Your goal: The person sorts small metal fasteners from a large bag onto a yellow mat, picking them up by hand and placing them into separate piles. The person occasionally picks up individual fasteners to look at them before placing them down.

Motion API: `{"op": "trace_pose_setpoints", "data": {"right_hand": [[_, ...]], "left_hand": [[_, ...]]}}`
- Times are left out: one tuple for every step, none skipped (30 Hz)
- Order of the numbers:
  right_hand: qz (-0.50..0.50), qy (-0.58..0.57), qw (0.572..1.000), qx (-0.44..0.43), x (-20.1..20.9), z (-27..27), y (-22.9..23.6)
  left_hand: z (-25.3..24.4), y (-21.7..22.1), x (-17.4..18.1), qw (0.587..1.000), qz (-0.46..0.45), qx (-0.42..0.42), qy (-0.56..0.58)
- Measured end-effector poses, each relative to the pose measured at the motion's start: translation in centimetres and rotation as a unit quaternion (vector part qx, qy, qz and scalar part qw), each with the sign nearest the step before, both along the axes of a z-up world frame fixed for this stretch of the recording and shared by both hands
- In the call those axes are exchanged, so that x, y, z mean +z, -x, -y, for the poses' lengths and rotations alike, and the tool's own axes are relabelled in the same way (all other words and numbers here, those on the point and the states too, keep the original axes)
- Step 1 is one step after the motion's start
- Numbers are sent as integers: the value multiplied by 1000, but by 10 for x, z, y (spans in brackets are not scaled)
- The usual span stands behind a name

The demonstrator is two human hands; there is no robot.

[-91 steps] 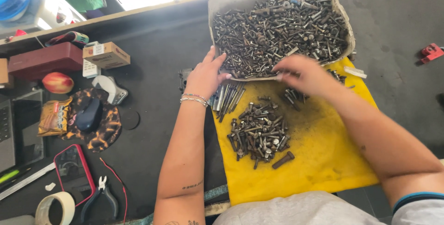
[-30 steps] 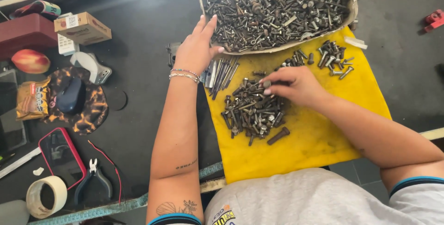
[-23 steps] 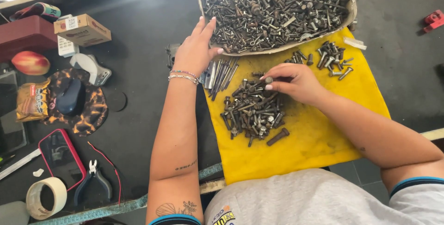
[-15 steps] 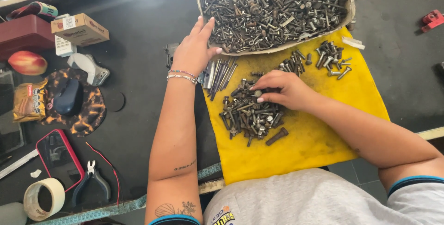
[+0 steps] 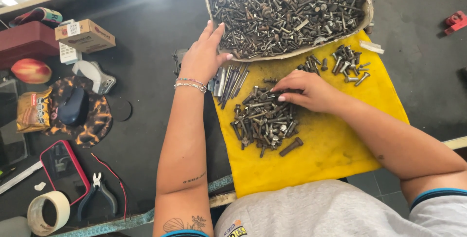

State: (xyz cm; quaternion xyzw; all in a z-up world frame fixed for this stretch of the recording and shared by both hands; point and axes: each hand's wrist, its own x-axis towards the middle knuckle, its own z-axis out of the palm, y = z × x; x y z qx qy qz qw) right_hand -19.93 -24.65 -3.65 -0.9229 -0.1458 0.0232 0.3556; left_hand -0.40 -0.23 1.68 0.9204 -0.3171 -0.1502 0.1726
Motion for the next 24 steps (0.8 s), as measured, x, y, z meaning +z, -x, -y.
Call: {"op": "trace_pose_setpoints", "data": {"right_hand": [[0, 0, 1000, 0, 3, 2, -1], [6, 19, 1000, -5, 5, 4, -1], [11, 39, 999, -10, 7, 6, -2], [11, 39, 999, -9, 4, 13, -3], [59, 54, 997, -8, 2, 20, -5], [106, 69, 992, -8, -1, 27, -6], [106, 68, 992, -7, -6, 29, -7], [157, 81, 984, -11, -10, 32, -8], [208, 94, 973, -14, -14, 36, -8], [210, 94, 973, -14, -27, 33, -11], [261, 64, 963, -24, -40, 30, -14], [311, 34, 949, -34, -52, 27, -17], [312, 34, 949, -34, -46, 21, -17], [323, 42, 945, -31, -40, 16, -16], [335, 51, 940, -28, -34, 10, -16], [336, 51, 940, -27, -32, 11, -16], [337, 45, 940, -26, -31, 11, -17], [337, 39, 940, -25, -30, 11, -17], [337, 39, 940, -25, -28, 12, -17], [342, 33, 939, -15, -27, 12, -18], [347, 28, 937, -6, -25, 12, -18], [346, 27, 938, -7, -25, 12, -19], [352, 31, 936, -4, -24, 11, -19], [359, 36, 933, -2, -24, 11, -19]], "left_hand": [[0, -1, -1, 1000, 0, 0, 0], [0, -1, -2, 1000, -2, 2, 0], [0, -2, -3, 1000, -4, 4, 1], [0, -2, -3, 1000, -4, 5, 1], [0, -2, -3, 1000, -1, 4, 0], [0, -2, -3, 1000, 2, 2, 0], [-1, -2, -4, 1000, 2, 3, -1], [0, -3, -5, 1000, 3, 3, -4], [0, -4, -7, 1000, 5, 4, -6], [-1, -5, -10, 1000, 6, 4, -6], [-2, -5, -14, 1000, 17, 5, -6], [-3, -6, -18, 1000, 29, 5, -6], [-3, -6, -16, 1000, 30, 4, -6], [-2, -5, -15, 1000, 29, 4, -8], [-2, -4, -13, 1000, 29, 4, -9], [-2, -4, -13, 1000, 29, 5, -9], [-1, -4, -13, 1000, 29, 5, -10], [-1, -3, -13, 1000, 28, 6, -12], [-2, -3, -11, 1000, 28, 6, -13], [-2, -3, -10, 1000, 27, 6, -14], [-2, -2, -9, 999, 27, 7, -16], [-1, -2, -9, 1000, 25, 6, -17], [-1, -2, -10, 999, 29, 6, -19], [0, -2, -10, 999, 34, 6, -21]]}}
